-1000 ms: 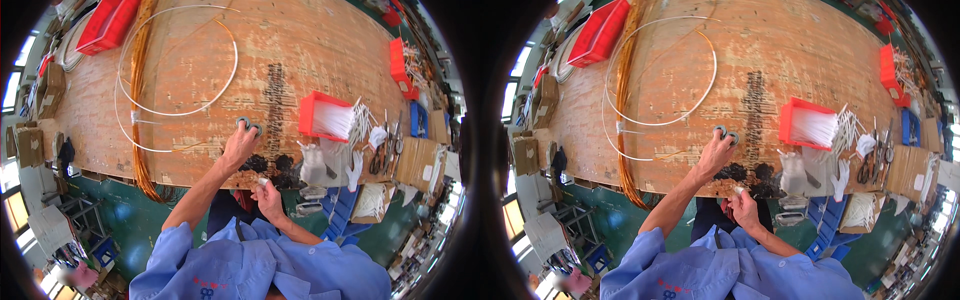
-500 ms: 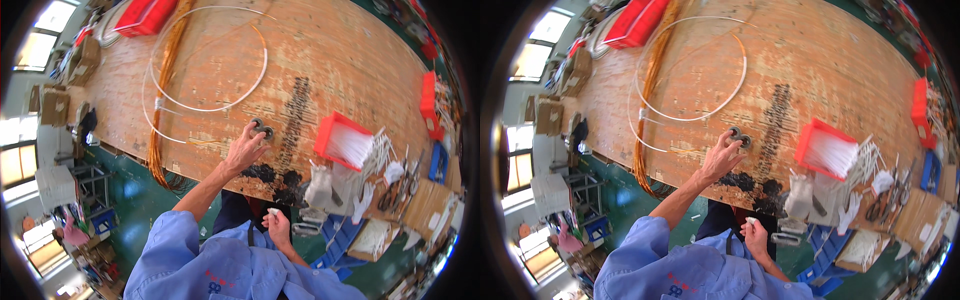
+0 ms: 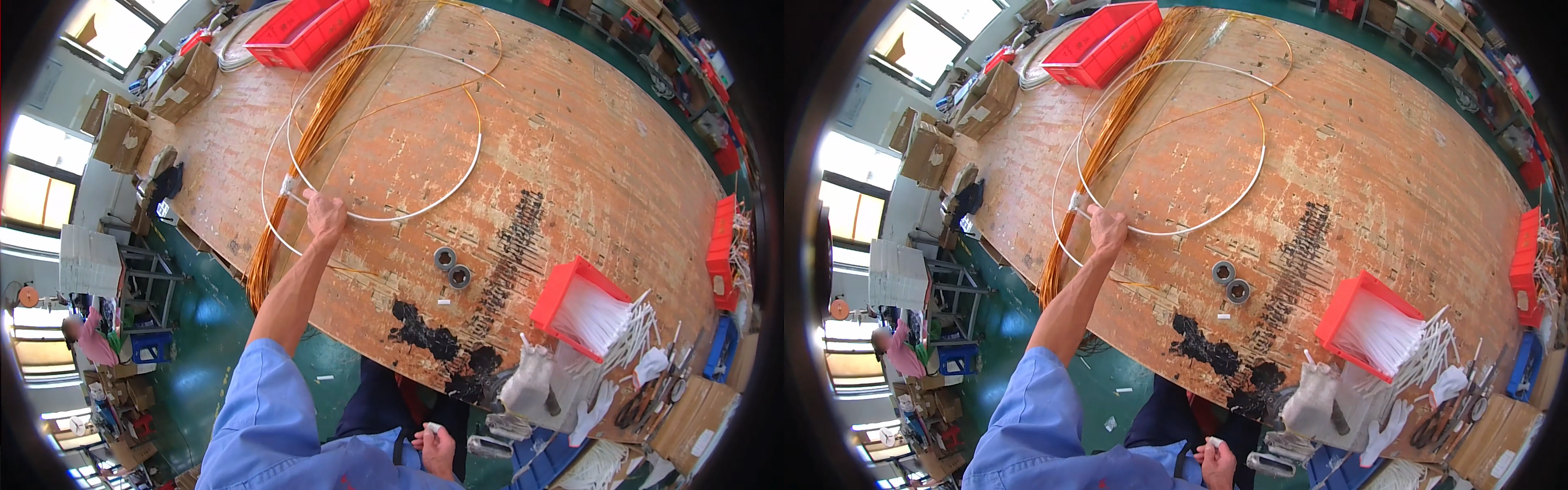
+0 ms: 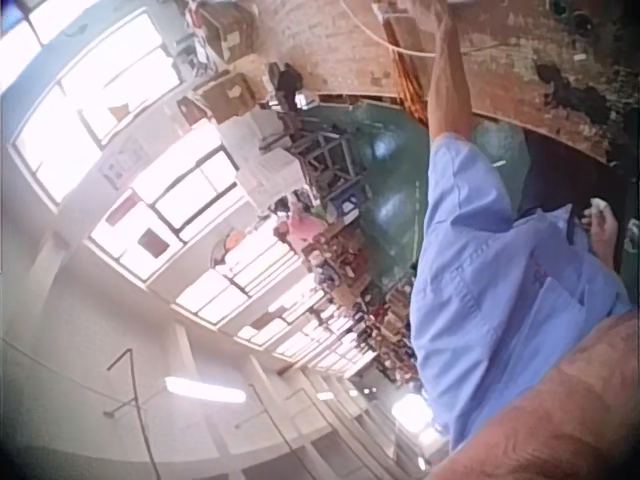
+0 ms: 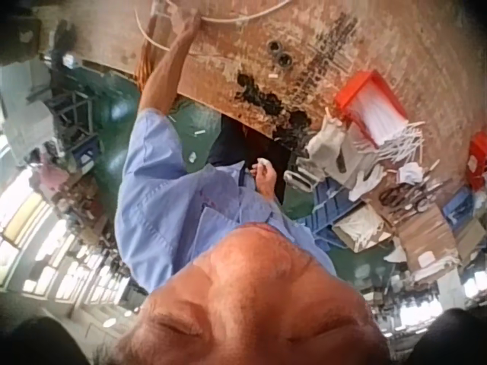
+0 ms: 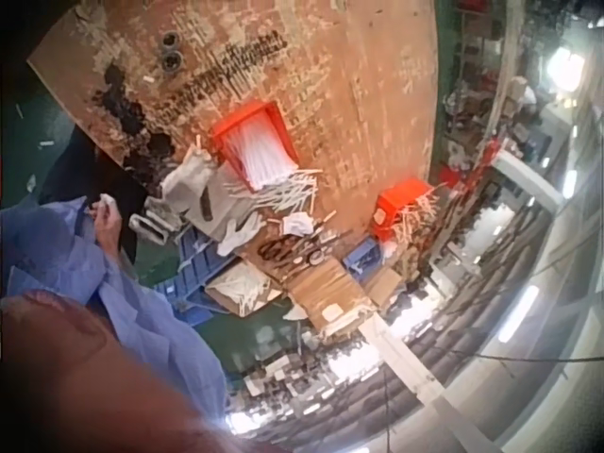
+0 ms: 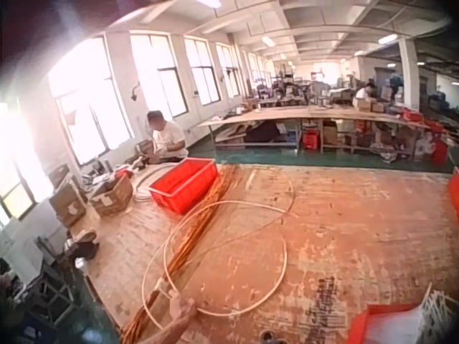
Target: The recorder writes in a production logbook, then organizes industrial components and copper wire on a workbench.
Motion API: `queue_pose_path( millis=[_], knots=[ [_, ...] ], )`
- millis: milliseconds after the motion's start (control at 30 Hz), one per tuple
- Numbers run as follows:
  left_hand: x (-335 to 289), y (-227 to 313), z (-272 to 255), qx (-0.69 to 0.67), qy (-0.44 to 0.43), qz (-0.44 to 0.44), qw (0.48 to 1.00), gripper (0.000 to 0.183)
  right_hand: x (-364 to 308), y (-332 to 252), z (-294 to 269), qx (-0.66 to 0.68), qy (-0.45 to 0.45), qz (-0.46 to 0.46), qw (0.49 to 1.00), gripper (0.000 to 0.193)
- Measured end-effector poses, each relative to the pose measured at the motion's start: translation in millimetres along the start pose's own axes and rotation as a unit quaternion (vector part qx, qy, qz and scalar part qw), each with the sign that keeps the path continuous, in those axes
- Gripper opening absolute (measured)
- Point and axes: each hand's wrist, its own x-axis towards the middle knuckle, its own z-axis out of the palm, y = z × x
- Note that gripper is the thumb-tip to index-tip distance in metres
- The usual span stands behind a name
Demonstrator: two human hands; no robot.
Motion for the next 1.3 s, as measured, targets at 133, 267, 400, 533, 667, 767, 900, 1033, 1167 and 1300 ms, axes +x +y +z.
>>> queue_pose_path(
  millis=[133,267,400,533,667,767,900,1033,1167,1300],
  knots=[
    [8.3,5.8,-36.8,0.048,0.051,0.088,0.994,0.036,14.8,36.0,-7.3,-0.008,-0.018,0.001,1.0,0.027],
    [73.2,-63.9,-58.3,0.185,0.291,0.187,0.92,0.032,38.6,72.7,-10.1,-0.043,-0.018,-0.038,0.998,0.031],
    [131.3,-131.9,-73.9,-0.012,0.12,0.017,0.993,0.028,66.5,112.5,-9.9,-0.051,-0.03,-0.067,0.996,0.03],
    [66.4,-104.4,-70.7,-0.216,0.196,0.033,0.956,0.027,78.4,161.4,-21.1,-0.053,0.004,-0.119,0.991,0.029],
    [19.7,-88.7,-111.8,-0.542,0.116,0.185,0.811,0.026,83.4,208.5,-26.8,-0.064,-0.006,-0.174,0.983,0.025],
    [-63.7,-65.0,-190.7,-0.536,0.091,0.267,0.796,0.031,76.4,239.7,-29.0,-0.065,-0.005,-0.228,0.972,0.024],
    [-169.0,-46.8,-304.5,-0.511,0.117,0.313,0.792,0.033,44.6,233.6,-12.3,-0.003,-0.025,-0.281,0.959,0.027],
    [-240.8,-72.2,-354.5,-0.562,0.008,0.355,0.747,0.024,4.4,202.0,-5.5,0.003,-0.035,-0.343,0.939,0.028],
    [-266.5,-127.6,-309.7,-0.627,-0.279,0.363,0.63,0.017,-31.4,150.8,6.7,-0.002,-0.02,-0.49,0.871,0.027],
    [-410.2,-154.7,-238.3,-0.642,-0.314,0.14,0.685,0.017,-57.6,100.1,23.8,-0.125,0.018,-0.657,0.743,0.074]
  ],
)
